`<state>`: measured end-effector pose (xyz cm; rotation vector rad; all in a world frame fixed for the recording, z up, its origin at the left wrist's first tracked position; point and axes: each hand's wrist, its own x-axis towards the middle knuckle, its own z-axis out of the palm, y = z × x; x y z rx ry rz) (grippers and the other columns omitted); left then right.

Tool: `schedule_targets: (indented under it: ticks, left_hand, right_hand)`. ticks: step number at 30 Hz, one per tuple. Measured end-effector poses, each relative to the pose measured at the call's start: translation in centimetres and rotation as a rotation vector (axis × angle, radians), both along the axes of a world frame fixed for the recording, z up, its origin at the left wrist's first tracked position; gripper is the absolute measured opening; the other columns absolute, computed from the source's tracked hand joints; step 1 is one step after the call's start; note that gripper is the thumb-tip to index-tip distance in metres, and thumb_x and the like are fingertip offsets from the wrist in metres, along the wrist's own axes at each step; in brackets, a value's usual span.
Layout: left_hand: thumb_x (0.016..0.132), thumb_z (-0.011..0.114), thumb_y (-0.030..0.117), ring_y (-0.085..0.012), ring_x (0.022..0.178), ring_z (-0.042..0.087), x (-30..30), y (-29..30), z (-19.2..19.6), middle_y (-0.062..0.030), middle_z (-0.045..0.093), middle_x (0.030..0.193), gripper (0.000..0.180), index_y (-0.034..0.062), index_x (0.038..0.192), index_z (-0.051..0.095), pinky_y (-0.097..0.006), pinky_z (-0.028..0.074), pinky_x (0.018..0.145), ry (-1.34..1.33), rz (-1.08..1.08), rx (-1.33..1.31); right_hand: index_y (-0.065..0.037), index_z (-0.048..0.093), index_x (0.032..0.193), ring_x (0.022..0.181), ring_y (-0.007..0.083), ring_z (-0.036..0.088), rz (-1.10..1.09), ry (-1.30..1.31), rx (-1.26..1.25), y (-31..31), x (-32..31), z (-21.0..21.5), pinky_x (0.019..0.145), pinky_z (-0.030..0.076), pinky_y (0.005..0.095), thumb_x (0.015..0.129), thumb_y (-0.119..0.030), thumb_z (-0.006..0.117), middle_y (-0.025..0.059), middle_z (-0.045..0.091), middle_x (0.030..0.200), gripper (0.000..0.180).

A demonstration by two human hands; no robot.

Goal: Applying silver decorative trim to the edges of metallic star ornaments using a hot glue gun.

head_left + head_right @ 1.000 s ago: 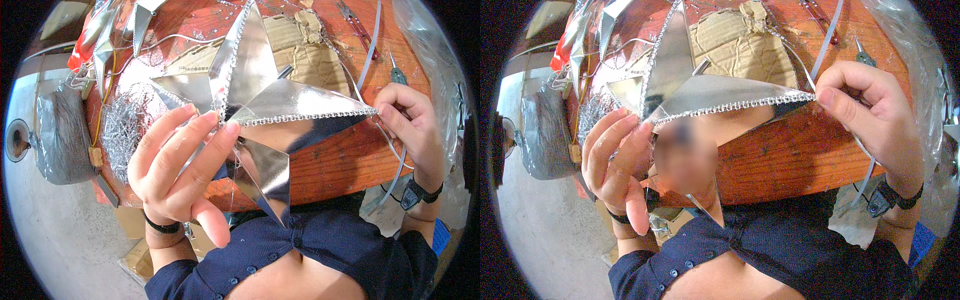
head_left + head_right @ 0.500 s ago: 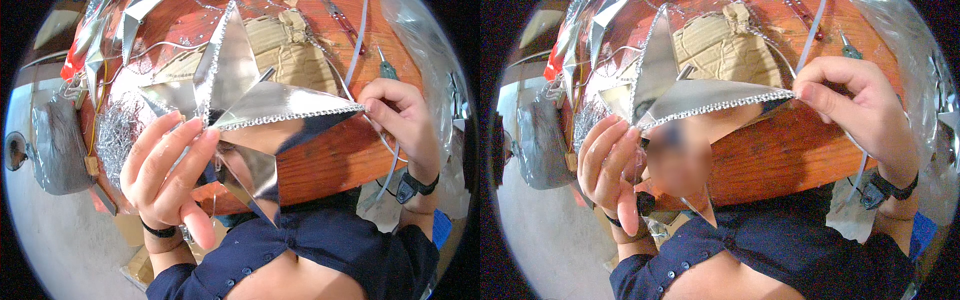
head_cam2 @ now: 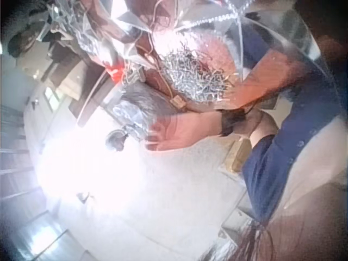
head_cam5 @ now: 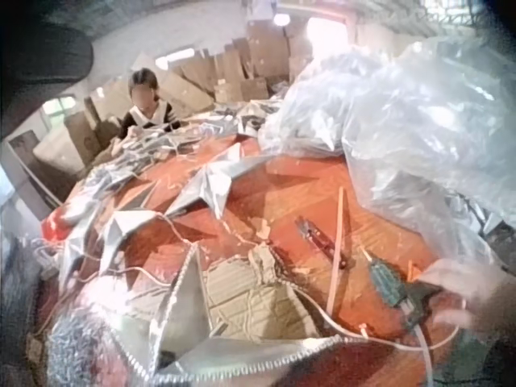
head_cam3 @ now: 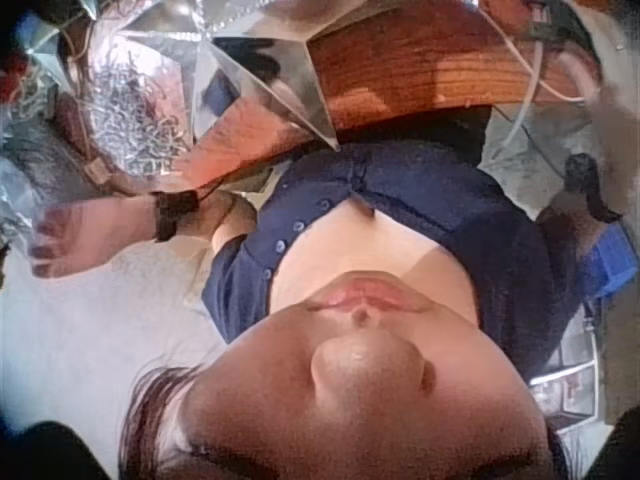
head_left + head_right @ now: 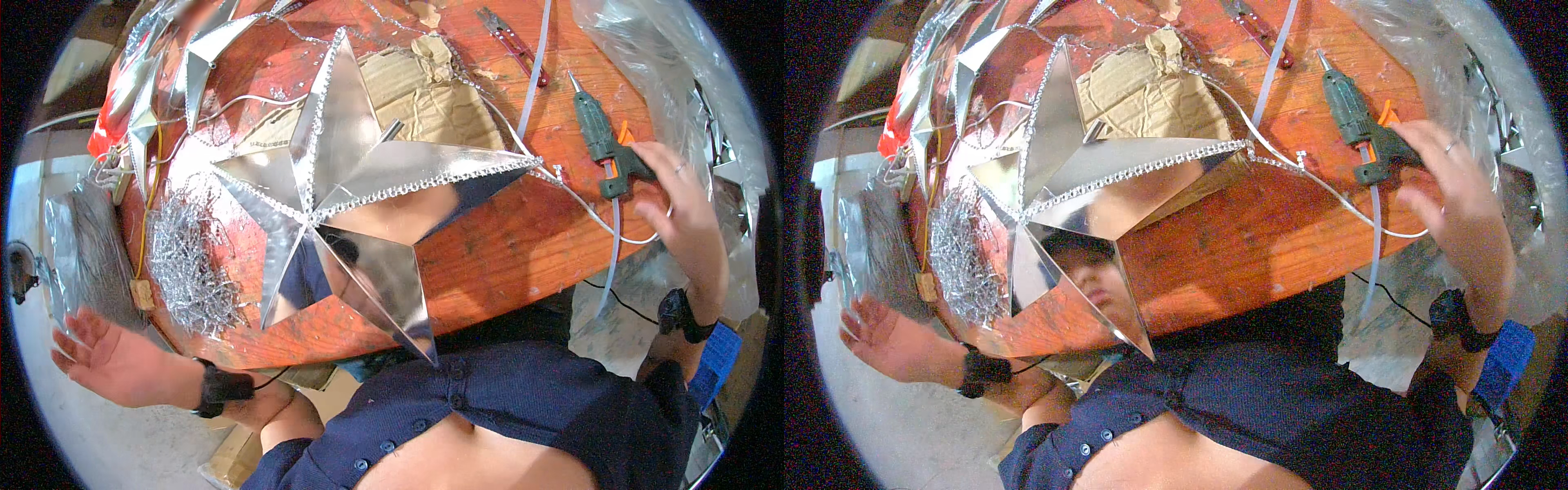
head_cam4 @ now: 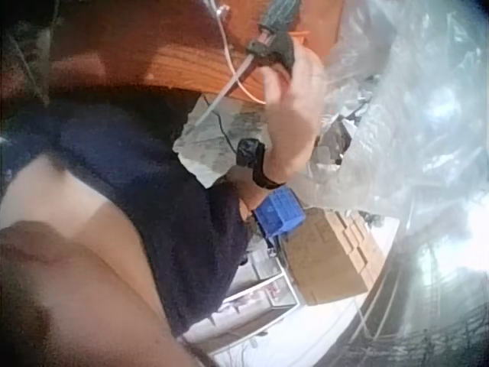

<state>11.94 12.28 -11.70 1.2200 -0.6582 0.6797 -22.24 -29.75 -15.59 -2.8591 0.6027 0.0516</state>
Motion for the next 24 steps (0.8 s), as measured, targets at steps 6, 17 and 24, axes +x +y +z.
schedule_targets:
  ticks: [6,17,24]
  left_hand:
    - [0.088,0.044,0.006,-0.0186,0.066,0.05,9.1,15.5,-3.3,-0.0061,0.049,0.069,0.015,0.001,0.074,0.047,-0.031,0.044,0.067,0.237,-0.376,-0.301]
    - [0.088,0.056,0.008,-0.0088,0.067,0.052,2.8,-6.5,-8.3,-0.0042,0.056,0.078,0.01,-0.0011,0.09,0.058,-0.019,0.044,0.057,0.859,-0.527,-0.153]
    - [0.087,0.058,0.005,-0.011,0.077,0.06,1.5,-7.3,-9.3,-0.0055,0.062,0.088,0.013,0.0005,0.099,0.06,-0.021,0.051,0.069,0.793,-0.587,0.111]
  right_hand:
    - [-0.006,0.041,0.13,0.122,0.032,0.039,0.062,-0.02,0.0,-0.9,0.2,-1.9,0.103,0.03,0.0378,0.068,-0.002,0.066,0.0151,0.042,0.129,0.068]
    - [-0.001,0.045,0.122,0.12,0.0316,0.041,0.222,-0.019,-0.085,-3.5,1.4,-1.5,0.101,0.031,0.0358,0.067,-0.003,0.057,0.0167,0.043,0.124,0.056]
    - [-0.001,0.037,0.132,0.109,0.0221,0.053,-0.022,-0.7,0.665,0.3,4.3,-1.3,0.097,0.04,0.0359,0.083,-0.031,0.062,0.0106,0.053,0.12,0.063]
